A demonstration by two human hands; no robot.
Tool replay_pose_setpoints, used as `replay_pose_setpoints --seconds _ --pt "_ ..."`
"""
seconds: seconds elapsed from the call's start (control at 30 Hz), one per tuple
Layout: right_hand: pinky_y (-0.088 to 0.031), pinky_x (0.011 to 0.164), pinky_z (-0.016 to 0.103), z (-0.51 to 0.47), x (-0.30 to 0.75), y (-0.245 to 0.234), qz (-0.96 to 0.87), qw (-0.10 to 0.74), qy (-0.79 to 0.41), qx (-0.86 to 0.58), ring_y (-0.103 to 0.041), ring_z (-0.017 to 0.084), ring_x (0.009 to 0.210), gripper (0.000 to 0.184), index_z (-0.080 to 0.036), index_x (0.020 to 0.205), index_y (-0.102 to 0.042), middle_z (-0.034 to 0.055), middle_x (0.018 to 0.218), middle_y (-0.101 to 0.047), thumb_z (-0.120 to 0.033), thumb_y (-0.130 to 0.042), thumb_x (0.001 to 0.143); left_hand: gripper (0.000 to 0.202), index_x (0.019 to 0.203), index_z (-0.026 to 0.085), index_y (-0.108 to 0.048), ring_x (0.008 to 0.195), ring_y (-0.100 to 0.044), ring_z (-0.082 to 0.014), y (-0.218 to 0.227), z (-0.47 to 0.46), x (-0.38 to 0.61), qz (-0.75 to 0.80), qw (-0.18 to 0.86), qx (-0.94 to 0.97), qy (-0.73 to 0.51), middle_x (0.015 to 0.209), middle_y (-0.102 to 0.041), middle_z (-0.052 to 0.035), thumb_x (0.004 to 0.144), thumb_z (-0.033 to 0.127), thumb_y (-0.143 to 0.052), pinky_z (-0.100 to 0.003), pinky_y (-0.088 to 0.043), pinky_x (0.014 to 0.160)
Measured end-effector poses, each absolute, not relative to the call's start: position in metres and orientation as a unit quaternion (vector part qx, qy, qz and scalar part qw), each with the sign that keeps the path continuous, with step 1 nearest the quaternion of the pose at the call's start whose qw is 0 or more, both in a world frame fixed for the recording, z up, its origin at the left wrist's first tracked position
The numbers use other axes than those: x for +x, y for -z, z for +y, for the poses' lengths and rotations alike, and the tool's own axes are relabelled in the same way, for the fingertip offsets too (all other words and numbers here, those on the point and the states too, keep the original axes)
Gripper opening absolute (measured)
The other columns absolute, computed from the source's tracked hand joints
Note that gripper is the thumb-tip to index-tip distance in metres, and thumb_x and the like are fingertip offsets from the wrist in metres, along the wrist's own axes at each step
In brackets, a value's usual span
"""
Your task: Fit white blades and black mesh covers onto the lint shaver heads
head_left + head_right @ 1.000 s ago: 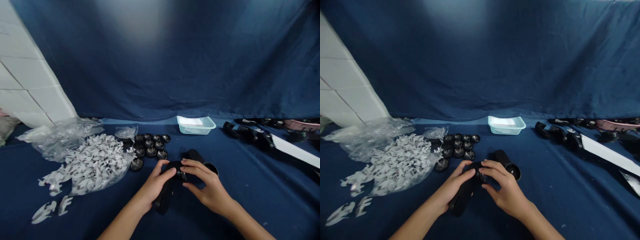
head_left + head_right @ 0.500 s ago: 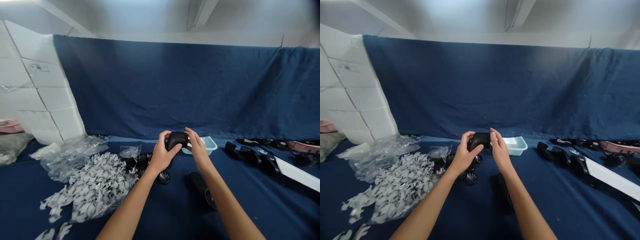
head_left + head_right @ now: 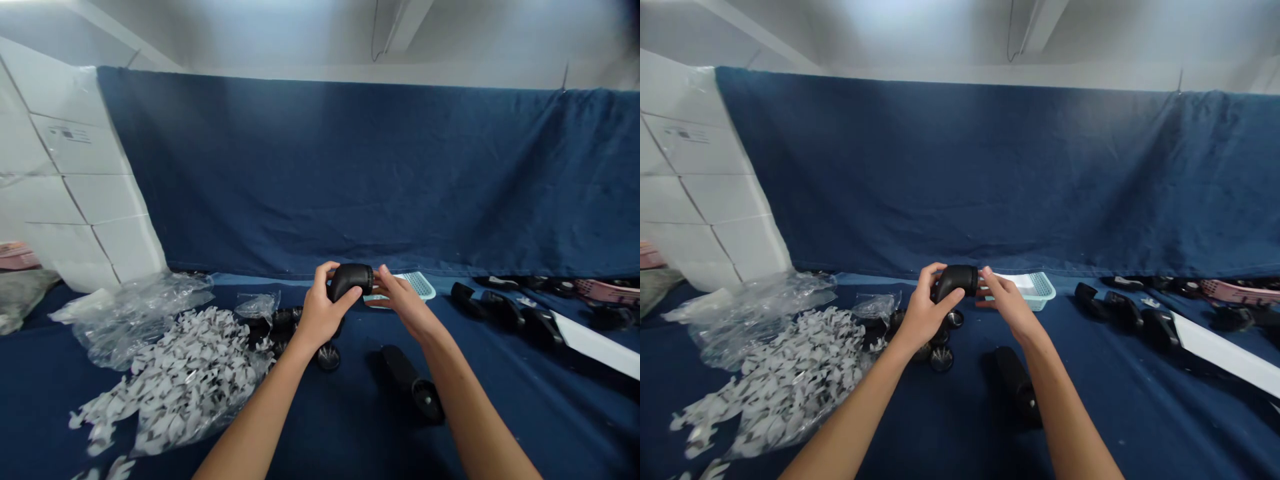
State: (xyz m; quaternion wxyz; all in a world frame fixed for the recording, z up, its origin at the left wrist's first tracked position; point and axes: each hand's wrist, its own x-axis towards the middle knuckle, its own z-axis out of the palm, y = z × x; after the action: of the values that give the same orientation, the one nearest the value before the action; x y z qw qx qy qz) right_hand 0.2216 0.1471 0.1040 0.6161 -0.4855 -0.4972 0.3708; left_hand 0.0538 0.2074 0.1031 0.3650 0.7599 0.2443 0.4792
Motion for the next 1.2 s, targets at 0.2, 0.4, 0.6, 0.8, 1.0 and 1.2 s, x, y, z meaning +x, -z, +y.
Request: replay_pose_setpoints --seconds 0.2,0.4,0.6,0.8,1.0,1.2 --pt "-0.061 0.064 0.036 0.145 0.229 -0.103 -0.512 0.601 -0.378 -0.483 -0.073 0.024 0.072 0.054 -0.016 0.096 -0.073 0.0119 0.087 -0.075 -0.064 -0.054 0.085 0.053 0.125 0.027 -0.044 0.109 -0.059 -0.0242 -0.107 0.203 0.053 0.23 0.357 0.77 -0.476 0.119 -0.061 -0.0053 0.08 0.041 -0.069 -0.035 -0.043 0.094" --pt "-0.058 0.079 0.035 0.141 0.233 -0.108 -0.52 0.62 -0.348 -0.473 -0.068 0.024 0.101 0.055 -0.023 0.123 -0.062 0.01 0.121 -0.067 -0.06 -0.061 0.082 0.052 0.126 0.025 -0.043 0.104 -0.06 -0.0236 -0.106 0.206 0.053 0.237 0.399 0.749 -0.473 0.115 -0.061 -0.0065 0.083 0.044 -0.067 -0.034 -0.045 0.09" --pt "-0.06 0.065 0.036 0.144 0.225 -0.107 -0.535 0.605 -0.37 -0.459 -0.072 0.023 0.067 0.05 -0.014 0.088 -0.072 0.0092 0.073 -0.073 -0.061 -0.052 0.088 0.056 0.124 0.028 -0.046 0.111 -0.057 -0.0262 -0.115 0.2 0.047 0.227 0.334 0.787 -0.466 0.121 -0.059 -0.0055 0.077 0.041 -0.073 -0.037 -0.042 0.095" --pt "-0.057 0.084 0.04 0.134 0.234 -0.115 -0.553 0.62 -0.35 -0.432 -0.065 0.026 0.106 0.051 -0.024 0.12 -0.063 0.009 0.119 -0.067 -0.058 -0.063 0.082 0.052 0.126 0.026 -0.044 0.105 -0.06 -0.0237 -0.122 0.195 0.045 0.23 0.392 0.764 -0.459 0.117 -0.061 -0.0063 0.083 0.044 -0.067 -0.034 -0.045 0.09" --pt "-0.056 0.084 0.043 0.13 0.222 -0.12 -0.563 0.624 -0.316 -0.44 -0.067 0.023 0.089 0.042 -0.02 0.113 -0.066 0.0084 0.103 -0.07 -0.038 -0.076 0.076 0.05 0.124 0.025 -0.045 0.1 -0.06 -0.0212 -0.122 0.199 0.044 0.215 0.401 0.749 -0.481 0.11 -0.062 -0.0044 0.083 0.041 -0.068 -0.033 -0.046 0.088" --pt "-0.06 0.074 0.039 0.133 0.207 -0.119 -0.577 0.635 -0.267 -0.439 -0.064 0.024 0.095 0.05 -0.028 0.128 -0.054 0.0077 0.116 -0.062 -0.043 -0.068 0.082 0.048 0.122 0.025 -0.046 0.094 -0.062 -0.0189 -0.127 0.199 0.039 0.224 0.406 0.737 -0.492 0.104 -0.063 -0.0029 0.083 0.04 -0.068 -0.03 -0.047 0.082"
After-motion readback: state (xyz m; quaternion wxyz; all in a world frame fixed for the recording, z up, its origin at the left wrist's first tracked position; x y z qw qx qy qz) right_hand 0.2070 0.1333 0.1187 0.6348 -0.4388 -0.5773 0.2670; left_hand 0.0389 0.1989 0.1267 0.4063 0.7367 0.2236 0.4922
